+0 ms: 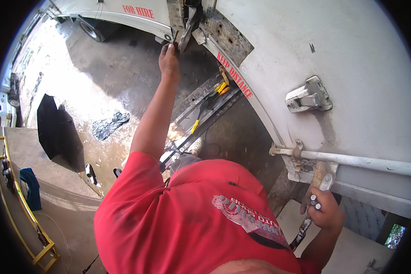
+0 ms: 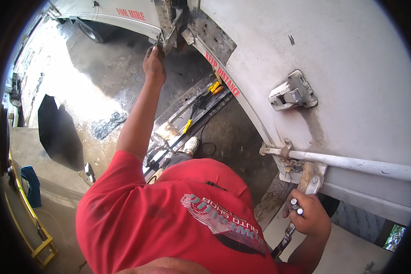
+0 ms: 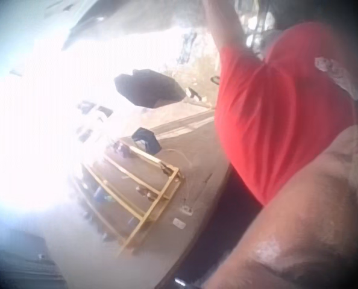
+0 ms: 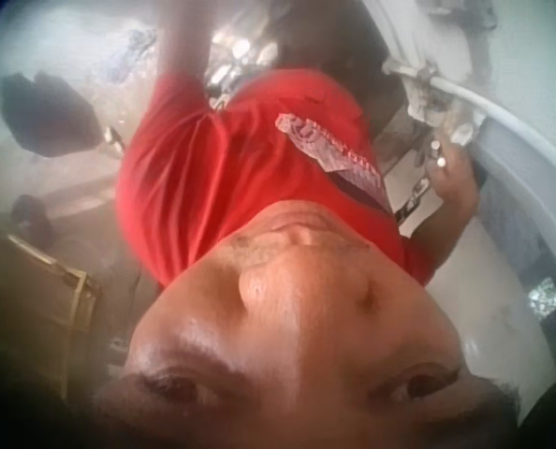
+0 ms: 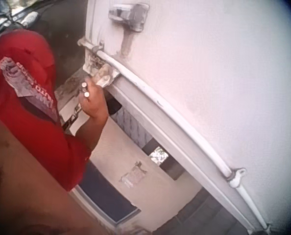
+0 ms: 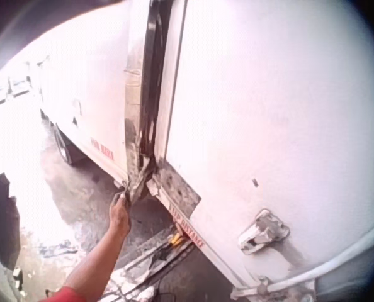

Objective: The person uses a power drill to remove screws from a metal bracket attached to a vehicle door. They then detach the bracket and manipulate the door's locking mechanism by hand.

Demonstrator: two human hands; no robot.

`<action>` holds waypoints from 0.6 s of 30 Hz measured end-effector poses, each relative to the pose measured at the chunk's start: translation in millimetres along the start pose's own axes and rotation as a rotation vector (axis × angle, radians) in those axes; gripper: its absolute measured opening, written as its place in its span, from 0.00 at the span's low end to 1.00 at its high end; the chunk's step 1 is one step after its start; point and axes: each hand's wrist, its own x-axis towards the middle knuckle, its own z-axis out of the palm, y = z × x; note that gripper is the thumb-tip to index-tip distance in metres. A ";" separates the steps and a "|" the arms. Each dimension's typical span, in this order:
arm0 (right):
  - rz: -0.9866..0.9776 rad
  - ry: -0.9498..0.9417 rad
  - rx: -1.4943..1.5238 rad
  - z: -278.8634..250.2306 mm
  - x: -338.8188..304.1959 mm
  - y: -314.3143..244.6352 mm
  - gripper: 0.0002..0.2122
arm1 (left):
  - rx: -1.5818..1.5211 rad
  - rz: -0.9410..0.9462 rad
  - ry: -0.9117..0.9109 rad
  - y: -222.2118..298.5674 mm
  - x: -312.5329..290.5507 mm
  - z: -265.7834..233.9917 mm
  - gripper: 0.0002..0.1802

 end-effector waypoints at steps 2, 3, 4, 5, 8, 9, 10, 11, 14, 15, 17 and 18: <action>0.059 0.049 0.083 3.1 -1.1 -11.0 0.05 | -0.045 -0.076 -0.089 -28.6 -21.7 26.2 0.10; 0.071 0.073 0.118 0.7 3.7 -15.1 0.04 | -0.036 -0.111 -0.149 -41.8 -25.6 36.2 0.09; 0.059 0.069 0.144 -2.6 8.4 -21.3 0.04 | -0.043 -0.121 -0.149 -53.0 -24.2 49.1 0.09; 0.083 0.076 0.150 -2.9 12.1 -22.1 0.05 | -0.048 -0.136 -0.150 -63.0 -24.0 59.3 0.09; 0.127 0.093 0.177 -4.1 18.8 -22.6 0.06 | -0.146 -0.149 -0.095 -74.4 -2.6 81.7 0.08; 0.123 0.092 0.190 -3.6 19.9 -24.6 0.06 | -0.175 -0.157 -0.071 -75.4 1.4 85.1 0.08; 0.116 0.094 0.199 -4.6 21.5 -26.0 0.06 | -0.175 -0.169 -0.056 -77.5 6.2 86.2 0.08; 0.124 0.103 0.222 -4.7 21.5 -24.8 0.06 | -0.162 -0.172 -0.064 -79.9 11.1 86.0 0.08; 0.148 0.114 0.260 -3.9 21.3 -20.8 0.05 | -0.106 -0.178 -0.070 -88.2 24.1 74.5 0.08; 0.155 0.112 0.257 -4.5 23.0 -21.5 0.05 | -0.077 -0.177 -0.067 -90.4 32.8 68.6 0.08; 0.185 0.134 0.247 -5.6 27.1 -24.1 0.05 | 0.000 -0.179 -0.062 -92.3 44.8 59.0 0.08; 0.212 0.153 0.240 -5.1 28.8 -27.8 0.04 | 0.049 -0.185 -0.057 -92.4 48.9 53.1 0.09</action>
